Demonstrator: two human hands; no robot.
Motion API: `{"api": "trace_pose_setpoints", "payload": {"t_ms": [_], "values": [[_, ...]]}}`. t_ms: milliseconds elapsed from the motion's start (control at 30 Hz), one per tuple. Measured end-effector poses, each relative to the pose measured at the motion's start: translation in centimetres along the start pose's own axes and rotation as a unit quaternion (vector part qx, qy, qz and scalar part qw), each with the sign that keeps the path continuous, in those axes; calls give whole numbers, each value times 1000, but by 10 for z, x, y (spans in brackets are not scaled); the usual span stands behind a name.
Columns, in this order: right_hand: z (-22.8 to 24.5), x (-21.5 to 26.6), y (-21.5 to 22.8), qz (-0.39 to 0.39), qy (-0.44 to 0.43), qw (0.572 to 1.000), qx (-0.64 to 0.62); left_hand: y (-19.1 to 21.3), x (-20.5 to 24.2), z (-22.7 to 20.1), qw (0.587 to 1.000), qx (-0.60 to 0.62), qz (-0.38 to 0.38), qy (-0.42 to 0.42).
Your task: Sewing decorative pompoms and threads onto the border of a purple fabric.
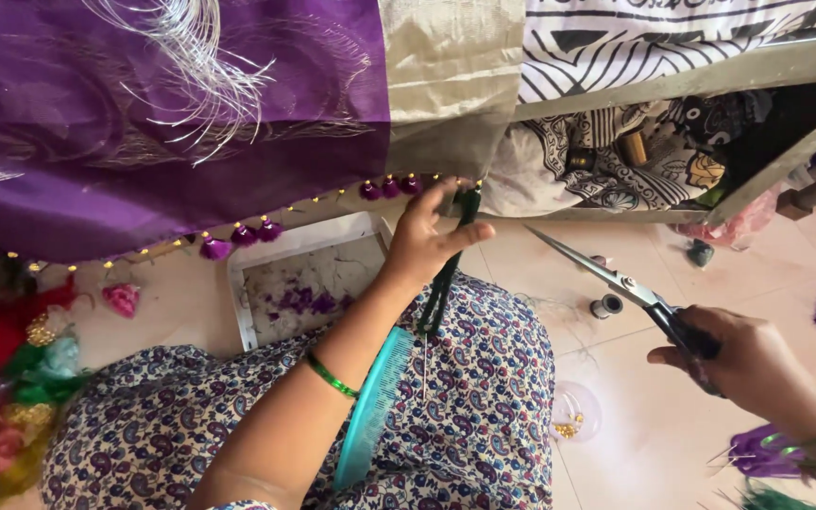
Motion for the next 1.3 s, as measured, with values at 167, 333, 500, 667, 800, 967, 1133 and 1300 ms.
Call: {"api": "trace_pose_setpoints", "payload": {"t_ms": [167,333,500,667,800,967,1133,1300], "values": [[11,-7,8,-15,52,997,46,-5,-15,-3,999,34,20,7],[28,-10,20,-19,66,996,53,0,-6,35,999,-3,29,14],[23,-17,17,3,46,996,72,3,-9,16,993,112,-12,-23],[24,-21,20,-29,85,992,90,-4,-15,9,996,86,11,-3],[11,-25,15,-27,72,994,82,-2,-5,20,998,63,19,-11],[24,-22,16,-8,56,994,89,4,-12,5,1000,19,-21,-7],[30,-25,15,-40,94,986,133,5,-20,-4,993,-112,-22,-37],[34,-26,15,-29,74,994,73,1,-4,13,998,-26,-8,-49]]}}
Point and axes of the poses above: each hand's wrist, its own x-axis away from the middle knuckle, its own y-axis out of the back of the hand, z = x × y, the point moved 8 cm from there along -x, towards the middle knuckle, and after that the axes turned 8 degrees about -y, right-handed, at the moved point
